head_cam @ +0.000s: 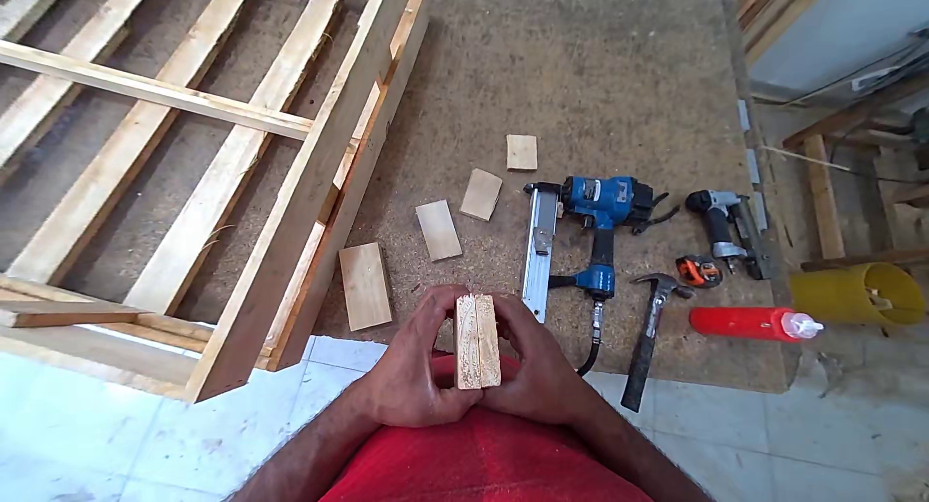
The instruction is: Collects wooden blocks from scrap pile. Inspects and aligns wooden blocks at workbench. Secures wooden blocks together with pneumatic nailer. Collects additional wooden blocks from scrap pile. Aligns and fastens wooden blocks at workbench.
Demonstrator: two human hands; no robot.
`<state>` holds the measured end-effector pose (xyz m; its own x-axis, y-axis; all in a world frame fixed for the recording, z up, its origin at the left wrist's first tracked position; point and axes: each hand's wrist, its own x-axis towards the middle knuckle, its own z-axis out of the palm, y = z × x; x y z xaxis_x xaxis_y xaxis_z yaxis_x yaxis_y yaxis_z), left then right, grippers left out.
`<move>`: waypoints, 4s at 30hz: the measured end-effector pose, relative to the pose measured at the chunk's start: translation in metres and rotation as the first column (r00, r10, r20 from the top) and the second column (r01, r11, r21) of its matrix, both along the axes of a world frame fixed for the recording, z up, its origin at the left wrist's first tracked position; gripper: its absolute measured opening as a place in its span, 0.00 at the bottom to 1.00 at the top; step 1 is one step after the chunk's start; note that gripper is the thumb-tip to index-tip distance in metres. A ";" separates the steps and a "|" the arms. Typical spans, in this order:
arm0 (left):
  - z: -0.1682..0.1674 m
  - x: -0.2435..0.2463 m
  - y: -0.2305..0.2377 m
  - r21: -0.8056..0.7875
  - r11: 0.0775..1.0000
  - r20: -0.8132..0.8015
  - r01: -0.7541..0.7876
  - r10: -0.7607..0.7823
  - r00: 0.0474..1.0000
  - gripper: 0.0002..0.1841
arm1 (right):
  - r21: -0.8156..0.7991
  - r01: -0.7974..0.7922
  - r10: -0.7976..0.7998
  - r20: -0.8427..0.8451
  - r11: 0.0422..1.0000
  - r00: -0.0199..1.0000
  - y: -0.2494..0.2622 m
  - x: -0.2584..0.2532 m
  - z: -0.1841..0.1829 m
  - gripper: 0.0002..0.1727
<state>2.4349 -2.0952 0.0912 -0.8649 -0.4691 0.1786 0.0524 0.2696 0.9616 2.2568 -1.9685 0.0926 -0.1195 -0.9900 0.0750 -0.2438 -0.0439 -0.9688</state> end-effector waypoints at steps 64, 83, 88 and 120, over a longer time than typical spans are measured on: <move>0.008 0.012 -0.028 -0.429 0.900 0.220 -0.076 0.186 0.957 0.51 | 0.446 0.042 -0.331 0.596 0.894 0.731 -0.021 -0.025 0.011 0.21; -0.019 0.019 -0.003 0.554 0.801 0.042 -0.225 0.243 0.969 0.19 | 0.166 -0.057 0.019 0.223 0.984 0.975 -0.019 -0.034 -0.016 0.24; -0.051 0.020 0.002 0.552 0.726 0.183 -0.411 0.376 0.909 0.20 | 0.282 0.693 -0.508 -0.511 0.664 0.694 -0.008 -0.145 -0.054 0.43; -0.186 0.044 0.070 0.483 0.138 0.807 -0.864 0.314 0.501 0.18 | 0.724 0.087 0.040 -0.157 0.685 0.987 -0.015 -0.088 0.013 0.19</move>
<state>2.4789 -2.0256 -0.0944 -0.0206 -0.5037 -0.8636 -0.1678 -0.8498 0.4997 2.1683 -1.9836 0.1052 -0.1942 -0.7371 -0.6473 -0.3770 0.6653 -0.6445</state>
